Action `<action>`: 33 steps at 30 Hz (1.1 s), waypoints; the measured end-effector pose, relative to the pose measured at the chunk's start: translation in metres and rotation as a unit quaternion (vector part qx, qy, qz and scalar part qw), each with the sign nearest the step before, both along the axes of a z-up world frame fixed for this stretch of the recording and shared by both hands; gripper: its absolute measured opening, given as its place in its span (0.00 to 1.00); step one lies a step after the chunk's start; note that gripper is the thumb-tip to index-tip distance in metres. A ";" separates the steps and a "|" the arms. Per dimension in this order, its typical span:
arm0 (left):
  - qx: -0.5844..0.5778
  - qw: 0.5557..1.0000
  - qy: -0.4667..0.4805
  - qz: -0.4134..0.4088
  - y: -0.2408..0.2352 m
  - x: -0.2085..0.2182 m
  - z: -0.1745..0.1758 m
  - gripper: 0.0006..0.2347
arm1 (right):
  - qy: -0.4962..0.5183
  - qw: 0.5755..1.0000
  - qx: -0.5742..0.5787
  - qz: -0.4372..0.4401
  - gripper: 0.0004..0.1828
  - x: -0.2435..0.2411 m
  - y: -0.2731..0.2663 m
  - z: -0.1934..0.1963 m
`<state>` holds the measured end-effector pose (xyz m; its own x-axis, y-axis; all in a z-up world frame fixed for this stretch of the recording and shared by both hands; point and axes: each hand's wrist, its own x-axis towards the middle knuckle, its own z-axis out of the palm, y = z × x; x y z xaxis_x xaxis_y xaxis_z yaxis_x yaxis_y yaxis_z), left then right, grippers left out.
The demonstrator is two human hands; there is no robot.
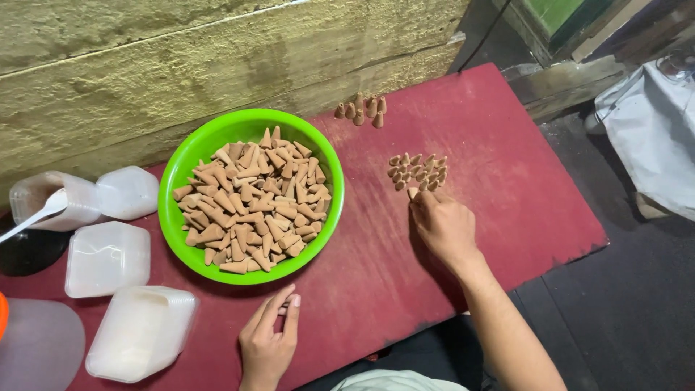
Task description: The person repeatedly picks small cone-shaped clay pieces from a green bowl and places them upright in rows on a red mat. The hands work continuously, forming a growing grid of cones while additional containers and a bucket remain nearby.
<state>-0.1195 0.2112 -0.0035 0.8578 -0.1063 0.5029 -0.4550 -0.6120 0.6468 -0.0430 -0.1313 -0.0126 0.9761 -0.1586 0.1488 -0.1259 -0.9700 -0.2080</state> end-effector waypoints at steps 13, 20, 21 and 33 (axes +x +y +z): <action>-0.016 0.999 0.044 0.023 0.004 0.000 -0.007 0.08 | -0.050 0.995 -0.049 0.069 0.10 0.008 0.007 0.048; -0.043 0.997 0.048 0.037 0.005 -0.001 -0.009 0.09 | -0.169 0.978 -0.038 0.114 0.07 0.013 0.029 0.078; -0.046 0.997 0.045 0.037 0.005 -0.001 -0.008 0.08 | -0.166 0.981 -0.030 0.097 0.08 0.013 0.031 0.080; -0.069 0.996 0.052 0.035 0.006 0.002 0.000 0.08 | -0.191 0.972 -0.023 0.135 0.06 0.005 -0.013 0.032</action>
<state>-0.1172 0.2177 -0.0035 0.9087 0.0189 0.4171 -0.3414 -0.5414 0.7683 -0.0383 -0.1445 0.0190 0.8528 0.1117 0.5102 0.2129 -0.9664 -0.1442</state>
